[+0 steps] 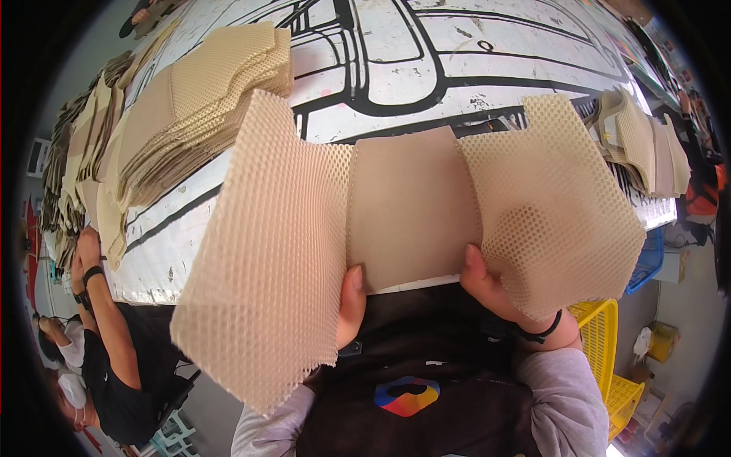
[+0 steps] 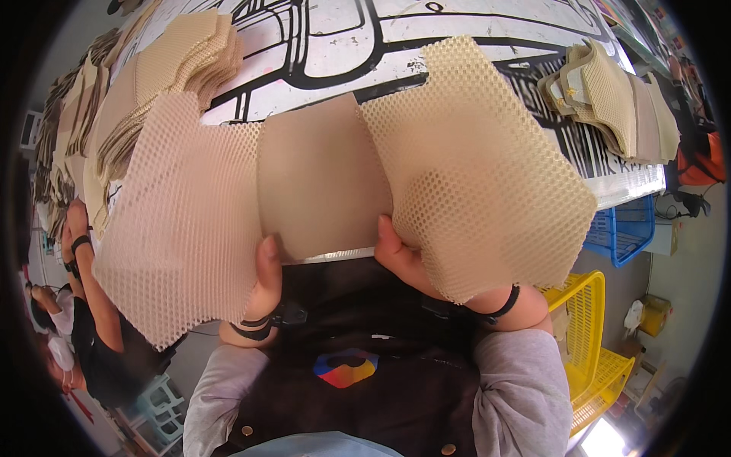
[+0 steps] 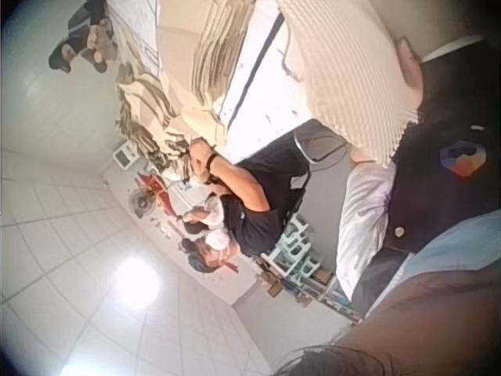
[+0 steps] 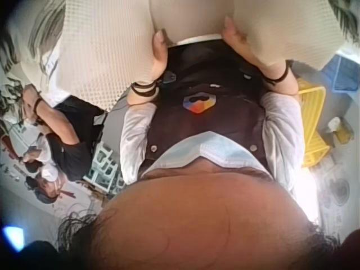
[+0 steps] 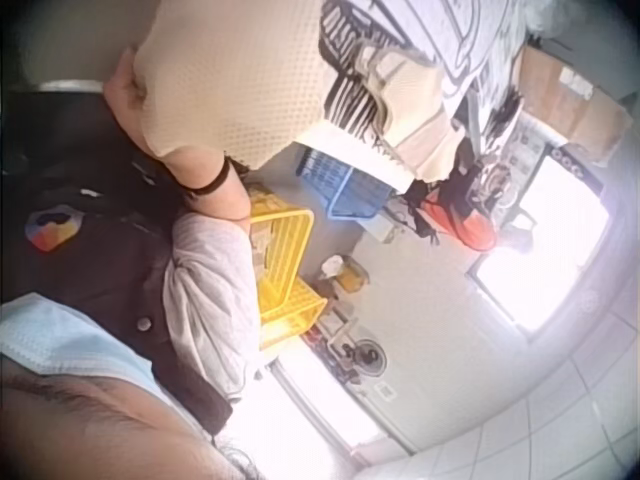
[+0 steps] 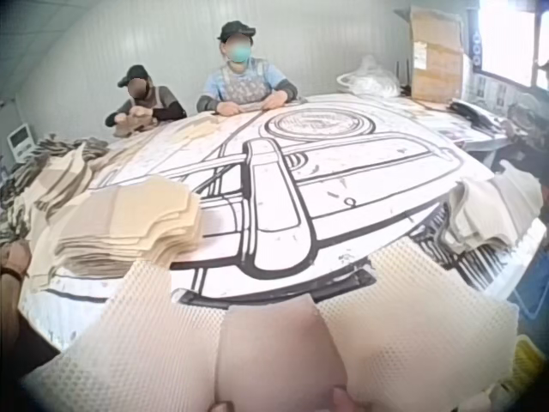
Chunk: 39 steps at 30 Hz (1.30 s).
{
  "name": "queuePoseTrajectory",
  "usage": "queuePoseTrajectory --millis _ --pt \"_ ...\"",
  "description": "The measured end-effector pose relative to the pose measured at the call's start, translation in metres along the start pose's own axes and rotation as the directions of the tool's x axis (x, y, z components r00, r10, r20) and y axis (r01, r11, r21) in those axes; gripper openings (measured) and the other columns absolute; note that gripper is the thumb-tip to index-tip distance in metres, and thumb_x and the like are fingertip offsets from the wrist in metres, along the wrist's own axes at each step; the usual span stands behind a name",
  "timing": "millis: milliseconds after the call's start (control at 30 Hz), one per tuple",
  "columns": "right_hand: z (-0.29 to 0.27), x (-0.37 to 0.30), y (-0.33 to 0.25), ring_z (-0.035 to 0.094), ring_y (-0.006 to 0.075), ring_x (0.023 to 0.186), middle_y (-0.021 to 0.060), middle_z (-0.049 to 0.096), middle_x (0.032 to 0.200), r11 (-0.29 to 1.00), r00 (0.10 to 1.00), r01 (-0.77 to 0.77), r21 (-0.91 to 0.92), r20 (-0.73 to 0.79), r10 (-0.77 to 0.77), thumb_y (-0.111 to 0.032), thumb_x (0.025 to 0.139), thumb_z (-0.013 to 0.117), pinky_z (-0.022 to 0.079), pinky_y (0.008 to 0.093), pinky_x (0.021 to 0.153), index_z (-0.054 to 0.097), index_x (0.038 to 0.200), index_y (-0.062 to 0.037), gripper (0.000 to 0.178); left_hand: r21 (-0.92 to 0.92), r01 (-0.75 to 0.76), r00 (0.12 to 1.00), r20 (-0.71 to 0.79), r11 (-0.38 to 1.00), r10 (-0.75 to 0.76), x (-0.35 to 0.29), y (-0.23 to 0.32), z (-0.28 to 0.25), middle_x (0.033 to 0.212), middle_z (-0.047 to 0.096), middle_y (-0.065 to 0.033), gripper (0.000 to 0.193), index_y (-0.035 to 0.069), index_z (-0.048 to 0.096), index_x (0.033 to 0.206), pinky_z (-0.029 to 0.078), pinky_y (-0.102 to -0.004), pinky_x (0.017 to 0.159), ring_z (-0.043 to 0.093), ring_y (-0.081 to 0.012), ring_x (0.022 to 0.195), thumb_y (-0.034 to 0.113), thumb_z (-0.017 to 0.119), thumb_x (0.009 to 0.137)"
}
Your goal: Manually aligning and stacking fabric shoe upper components at a manufacturing table.
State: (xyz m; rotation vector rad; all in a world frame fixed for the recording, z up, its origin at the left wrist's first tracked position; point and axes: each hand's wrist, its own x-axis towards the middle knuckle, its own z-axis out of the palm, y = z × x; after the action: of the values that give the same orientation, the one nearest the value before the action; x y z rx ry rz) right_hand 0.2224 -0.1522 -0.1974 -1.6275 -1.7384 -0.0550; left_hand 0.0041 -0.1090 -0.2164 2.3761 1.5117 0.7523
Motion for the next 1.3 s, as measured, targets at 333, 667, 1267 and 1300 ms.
queuePoseTrajectory --millis 333,667,1267,1300 --pt "0.002 -0.005 0.002 0.064 0.0231 0.079 0.0047 0.065 0.086 1.0 0.998 -0.02 -0.005 0.064 0.021 -0.02 0.075 0.064 0.05 0.0336 0.068 0.064 0.1 -0.0089 0.027 -0.132 0.051 0.997 0.067 0.99 -0.043 0.002 0.003 -0.005 0.136 0.04 -0.0185 0.059 0.002 0.038 0.134 0.029 -0.0427 0.103 0.039 -0.0345 0.125 0.031 0.059 0.087" --pt "0.002 -0.002 0.003 0.065 0.0224 0.083 0.005 0.066 0.089 0.999 0.999 0.011 -0.047 0.053 -0.009 -0.021 0.075 0.064 0.051 0.0332 0.073 0.064 0.101 -0.0097 0.028 0.037 -0.087 0.992 -0.085 0.996 0.09 0.003 -0.003 0.002 0.129 0.047 -0.0186 0.066 0.004 0.042 0.133 0.035 -0.0435 0.099 0.046 -0.0364 0.118 0.029 0.064 0.076" --pt "-0.006 -0.001 0.0 0.064 0.0251 0.089 0.0063 0.065 0.095 0.999 0.997 -0.021 0.048 0.078 0.017 -0.014 0.073 0.071 0.05 0.035 0.077 0.065 0.099 -0.0078 0.027 0.082 -0.309 0.934 -0.158 0.947 0.319 0.009 -0.005 0.001 0.13 0.047 -0.0187 0.076 0.001 0.03 0.135 0.036 -0.0386 0.098 0.05 -0.031 0.117 0.01 0.074 0.074" --pt "-0.01 0.0 0.0 0.064 0.0251 0.089 0.0063 0.065 0.095 0.999 0.997 -0.021 0.047 0.079 0.017 -0.014 0.073 0.071 0.05 0.035 0.077 0.065 0.099 -0.0078 0.027 0.042 -0.334 0.927 -0.169 0.942 0.336 0.009 -0.006 0.003 0.13 0.046 -0.0186 0.076 0.001 0.03 0.136 0.035 -0.0391 0.099 0.049 -0.0308 0.117 0.01 0.074 0.074"
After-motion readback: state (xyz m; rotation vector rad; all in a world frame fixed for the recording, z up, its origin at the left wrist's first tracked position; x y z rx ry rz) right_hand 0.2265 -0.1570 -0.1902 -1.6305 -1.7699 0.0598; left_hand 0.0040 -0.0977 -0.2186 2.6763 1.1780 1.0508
